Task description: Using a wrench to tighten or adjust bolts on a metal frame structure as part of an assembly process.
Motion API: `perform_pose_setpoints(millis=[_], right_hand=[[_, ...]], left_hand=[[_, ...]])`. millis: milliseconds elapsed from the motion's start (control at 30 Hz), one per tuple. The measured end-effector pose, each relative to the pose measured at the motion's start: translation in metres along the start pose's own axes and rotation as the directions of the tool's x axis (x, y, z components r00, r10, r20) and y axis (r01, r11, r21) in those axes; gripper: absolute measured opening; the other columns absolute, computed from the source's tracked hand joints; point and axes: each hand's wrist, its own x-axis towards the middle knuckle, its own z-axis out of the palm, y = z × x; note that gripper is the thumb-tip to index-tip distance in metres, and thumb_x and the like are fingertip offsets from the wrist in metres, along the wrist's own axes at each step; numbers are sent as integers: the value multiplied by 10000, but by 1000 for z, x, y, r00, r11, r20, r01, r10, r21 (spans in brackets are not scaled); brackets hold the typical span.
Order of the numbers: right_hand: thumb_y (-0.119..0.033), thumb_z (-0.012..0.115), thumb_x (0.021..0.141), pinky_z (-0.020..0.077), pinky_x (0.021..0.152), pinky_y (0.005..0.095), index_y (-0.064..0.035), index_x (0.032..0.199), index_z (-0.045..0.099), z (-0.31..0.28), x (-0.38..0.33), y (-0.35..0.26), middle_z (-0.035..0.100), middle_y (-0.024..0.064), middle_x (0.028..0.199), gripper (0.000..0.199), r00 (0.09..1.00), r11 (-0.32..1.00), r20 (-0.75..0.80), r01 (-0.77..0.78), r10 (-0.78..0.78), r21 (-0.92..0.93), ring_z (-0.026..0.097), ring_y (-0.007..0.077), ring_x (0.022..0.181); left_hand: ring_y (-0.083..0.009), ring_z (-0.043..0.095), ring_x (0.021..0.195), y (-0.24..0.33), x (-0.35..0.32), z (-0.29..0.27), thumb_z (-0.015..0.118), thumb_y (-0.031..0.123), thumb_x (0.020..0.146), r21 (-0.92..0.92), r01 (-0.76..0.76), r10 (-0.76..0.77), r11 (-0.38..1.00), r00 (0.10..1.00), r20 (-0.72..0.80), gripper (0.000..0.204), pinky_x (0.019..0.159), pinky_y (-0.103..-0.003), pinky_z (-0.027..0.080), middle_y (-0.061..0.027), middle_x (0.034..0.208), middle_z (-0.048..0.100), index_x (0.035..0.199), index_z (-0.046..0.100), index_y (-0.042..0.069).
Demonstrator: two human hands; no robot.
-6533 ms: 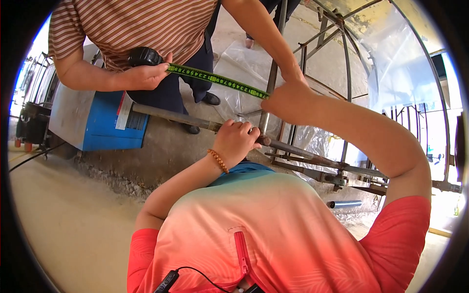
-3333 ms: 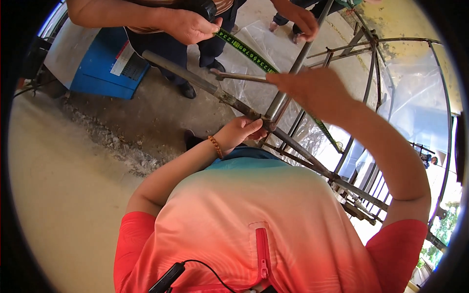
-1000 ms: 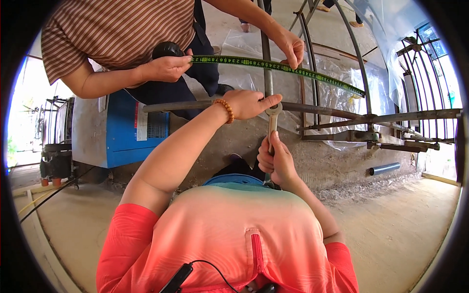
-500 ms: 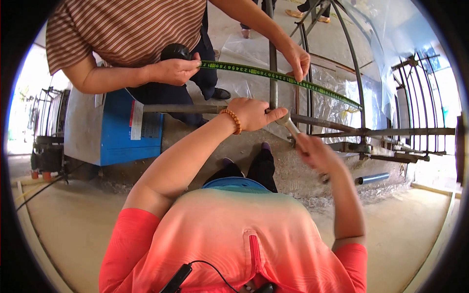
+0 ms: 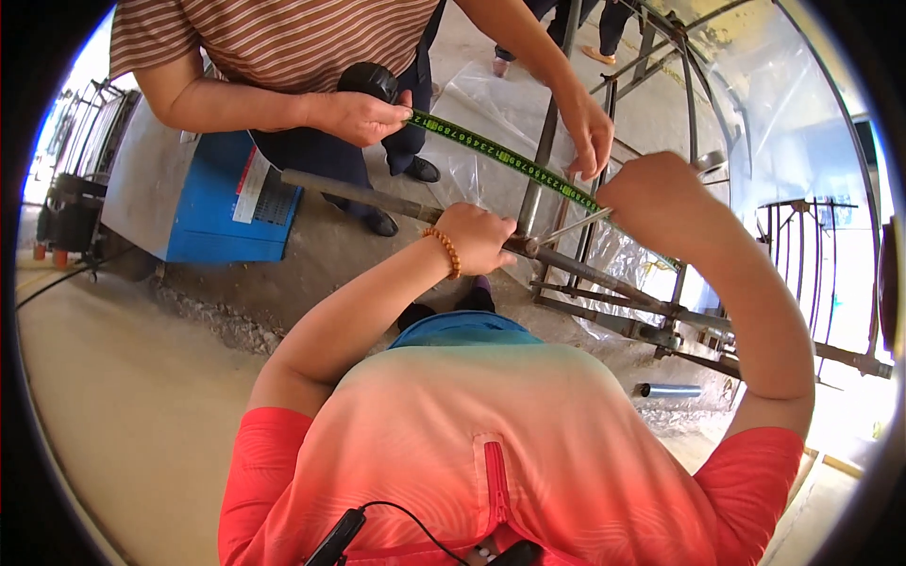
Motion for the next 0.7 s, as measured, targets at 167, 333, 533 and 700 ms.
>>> perform_pose_setpoints(millis=[167,333,533,700], right_hand=[[-132,548,768,464,605,393,-89,755,612,-20,2,19,577,90,623,77,969,994,-223,104,-105,-19,598,280,655],[-89,488,786,469,594,401,-86,930,595,-9,34,6,585,120,650,179,986,990,-102,123,-130,-74,610,294,697],[-66,480,782,466,593,414,-99,1047,552,-8,42,-5,589,139,679,277,959,957,-8,282,-283,-72,603,309,679],[-72,496,781,467,596,406,-137,1085,558,-24,49,-18,593,143,698,317,949,953,-209,268,-236,142,604,301,707]], left_hand=[[-232,613,813,5,0,10,598,360,779,24,19,-16,1000,988,-154,281,717,-370,459,-72,817,624,843,569,88],[-204,585,773,7,-5,29,640,332,722,159,-2,72,987,897,-437,273,713,-337,433,-38,765,578,828,529,106],[-173,568,825,11,-11,29,608,338,758,185,12,78,983,879,-471,260,781,-338,403,-19,777,573,842,537,103],[-174,562,807,14,-14,25,638,333,722,183,-23,115,983,853,-509,289,743,-322,410,-17,777,557,853,517,106]])
